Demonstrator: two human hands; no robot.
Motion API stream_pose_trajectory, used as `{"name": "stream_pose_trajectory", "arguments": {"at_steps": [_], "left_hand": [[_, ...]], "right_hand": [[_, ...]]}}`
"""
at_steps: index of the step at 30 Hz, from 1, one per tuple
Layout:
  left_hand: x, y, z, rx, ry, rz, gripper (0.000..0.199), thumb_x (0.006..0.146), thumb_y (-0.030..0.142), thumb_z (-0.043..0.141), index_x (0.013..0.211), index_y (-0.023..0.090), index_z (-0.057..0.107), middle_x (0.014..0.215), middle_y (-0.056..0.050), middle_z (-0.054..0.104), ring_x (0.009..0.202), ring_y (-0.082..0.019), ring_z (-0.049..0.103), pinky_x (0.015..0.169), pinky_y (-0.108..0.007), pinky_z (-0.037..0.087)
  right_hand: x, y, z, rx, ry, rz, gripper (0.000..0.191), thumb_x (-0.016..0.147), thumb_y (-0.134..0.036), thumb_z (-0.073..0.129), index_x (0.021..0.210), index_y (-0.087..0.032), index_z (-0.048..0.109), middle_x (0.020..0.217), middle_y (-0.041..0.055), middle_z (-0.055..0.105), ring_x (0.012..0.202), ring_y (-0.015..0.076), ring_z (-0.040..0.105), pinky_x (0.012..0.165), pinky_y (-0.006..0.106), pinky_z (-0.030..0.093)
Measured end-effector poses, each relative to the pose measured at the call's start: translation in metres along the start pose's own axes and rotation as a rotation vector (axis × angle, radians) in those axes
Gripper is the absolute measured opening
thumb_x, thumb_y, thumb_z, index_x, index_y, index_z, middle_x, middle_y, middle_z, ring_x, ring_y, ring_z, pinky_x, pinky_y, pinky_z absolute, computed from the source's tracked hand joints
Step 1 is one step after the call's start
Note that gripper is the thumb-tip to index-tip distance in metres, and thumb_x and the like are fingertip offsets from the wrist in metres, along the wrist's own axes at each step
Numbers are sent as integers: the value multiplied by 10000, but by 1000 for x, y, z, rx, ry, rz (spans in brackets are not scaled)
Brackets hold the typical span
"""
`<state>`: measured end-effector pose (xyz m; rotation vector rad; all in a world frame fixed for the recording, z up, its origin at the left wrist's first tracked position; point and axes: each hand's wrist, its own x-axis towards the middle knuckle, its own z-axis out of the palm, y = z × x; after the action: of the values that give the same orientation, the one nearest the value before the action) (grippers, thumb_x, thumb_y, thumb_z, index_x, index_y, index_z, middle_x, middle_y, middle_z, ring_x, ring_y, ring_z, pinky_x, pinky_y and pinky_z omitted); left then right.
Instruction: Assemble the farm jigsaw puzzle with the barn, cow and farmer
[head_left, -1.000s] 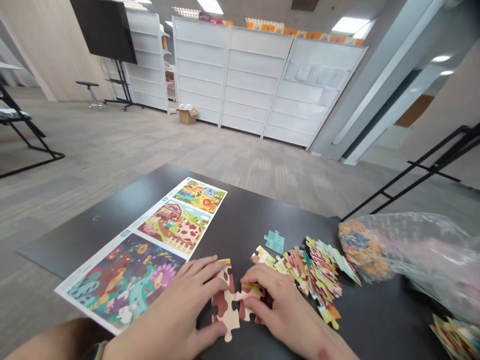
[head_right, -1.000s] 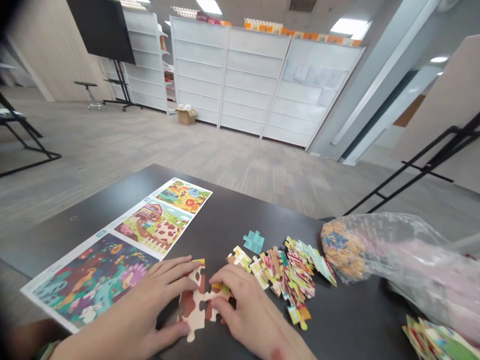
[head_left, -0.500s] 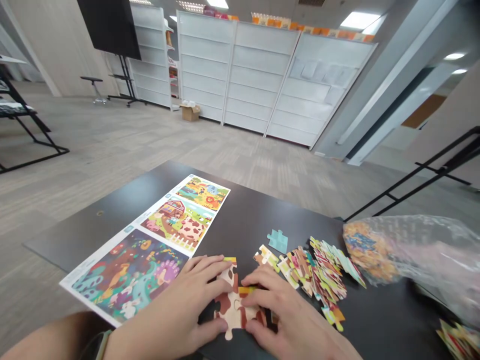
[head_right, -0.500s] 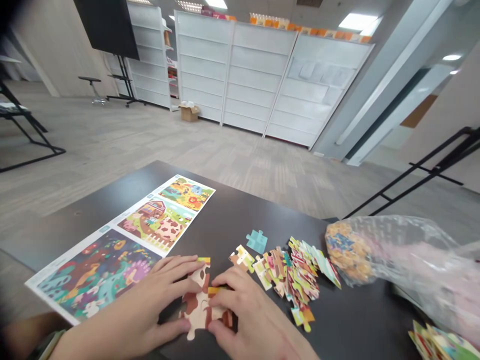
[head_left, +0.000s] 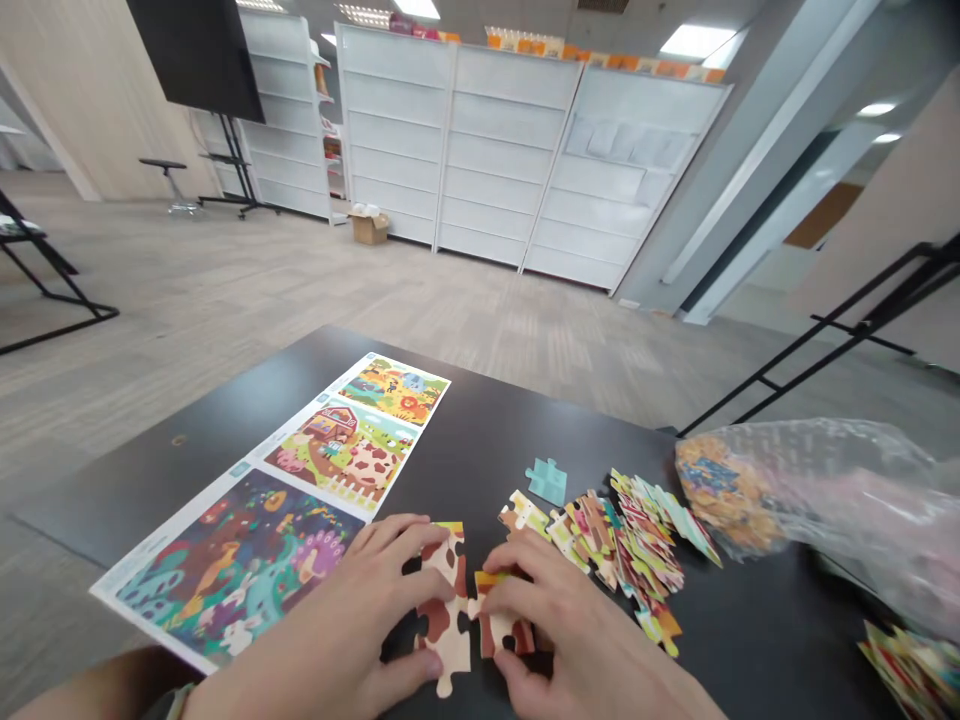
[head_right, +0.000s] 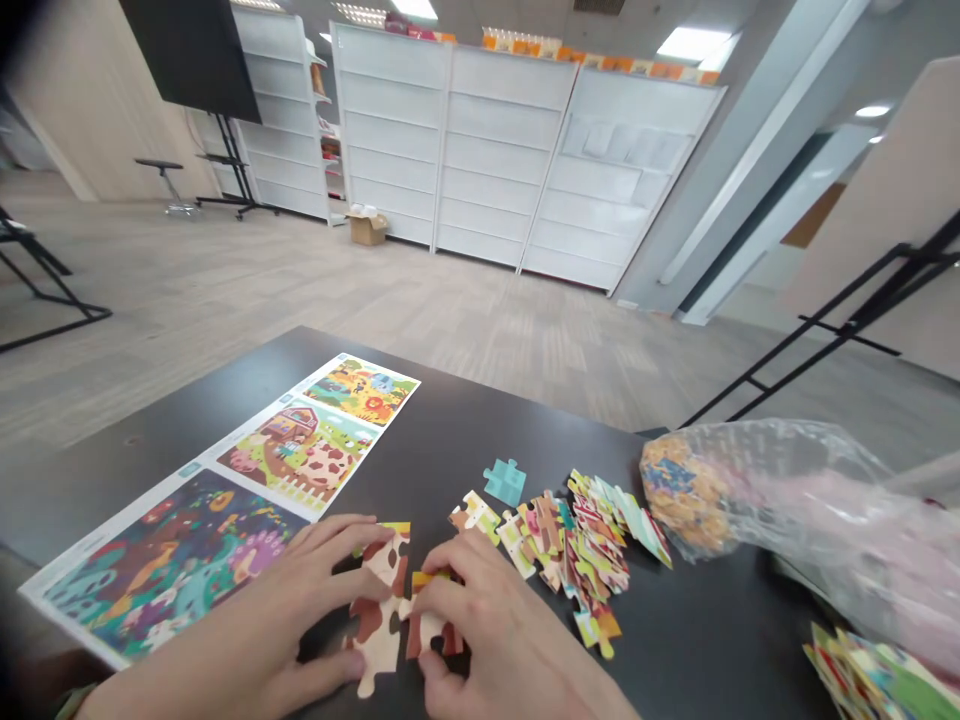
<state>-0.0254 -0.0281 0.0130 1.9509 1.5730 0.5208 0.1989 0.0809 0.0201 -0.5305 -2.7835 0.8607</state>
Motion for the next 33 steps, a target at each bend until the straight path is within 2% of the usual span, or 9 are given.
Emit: {"name": "stream_pose_trajectory", "arguments": {"at_steps": [5,9,12,17,21,25,29,31,33], "left_hand": [[-1,4,-3,-19,-37,17,233,781,158,738,956,301,681,1401,5,562,1391,-303,399,1124,-446,394],[-1,10,-6,-13,-96,0,282,758,123,727,966,310,688,1379,9,576,1379,-301,411,1130,-452,383],[-1,13,-9,-21,-119,-4,270,760,120,732,948,306,681,1359,21,586,1385,-288,405,1134,-431,377],[-1,10,-9,-27,-115,-3,273,756,128,744,950,307,681,1364,21,581,1393,-286,397,1154,-434,356],[1,12,-10,-24,-114,-5,325,740,130,748,1004,311,691,1334,10,599,1377,-283,421,1152,-432,364],[2,15,-11,-14,-104,0,256,728,155,764,936,276,677,1312,-1,629,1351,-280,464,1139,-419,395],[-1,2,-9,34,-47,78,242,769,161,734,969,278,664,1462,-3,568,1414,-287,436,1159,-433,393],[-1,-11,-8,90,8,119,265,861,155,643,1083,300,661,1539,-5,503,1459,-281,393,1173,-451,383],[0,-23,-7,146,91,123,310,935,125,522,1145,313,654,1536,-11,503,1452,-266,408,1158,-449,403]], "right_hand": [[2,7,3,-27,113,29,281,802,-105,616,1025,-234,727,1156,79,655,1146,246,602,1034,413,495],[6,10,10,-37,104,3,242,826,-119,619,1002,-228,743,1164,79,666,1101,232,628,1108,454,445],[6,11,12,-55,111,3,273,833,-111,612,1035,-239,744,1192,77,663,1131,238,613,1071,434,473],[5,5,5,-79,76,22,276,855,-109,598,1034,-268,735,1200,61,644,1145,234,589,1009,390,504],[4,3,0,-66,25,51,268,861,-105,596,1021,-279,723,1204,50,620,1178,231,568,1035,390,486],[5,3,2,-66,14,61,281,866,-79,580,1014,-276,717,1184,47,610,1174,223,567,1080,412,448],[5,0,5,-66,28,80,235,895,-111,580,1001,-271,717,1142,50,610,1125,222,579,1076,433,441],[3,-1,5,-43,20,90,212,920,-142,569,1006,-268,714,1099,49,619,1061,215,598,1001,405,488],[1,0,6,-5,21,75,273,930,-115,519,1082,-259,694,1059,49,638,1009,207,612,937,375,515]]}}
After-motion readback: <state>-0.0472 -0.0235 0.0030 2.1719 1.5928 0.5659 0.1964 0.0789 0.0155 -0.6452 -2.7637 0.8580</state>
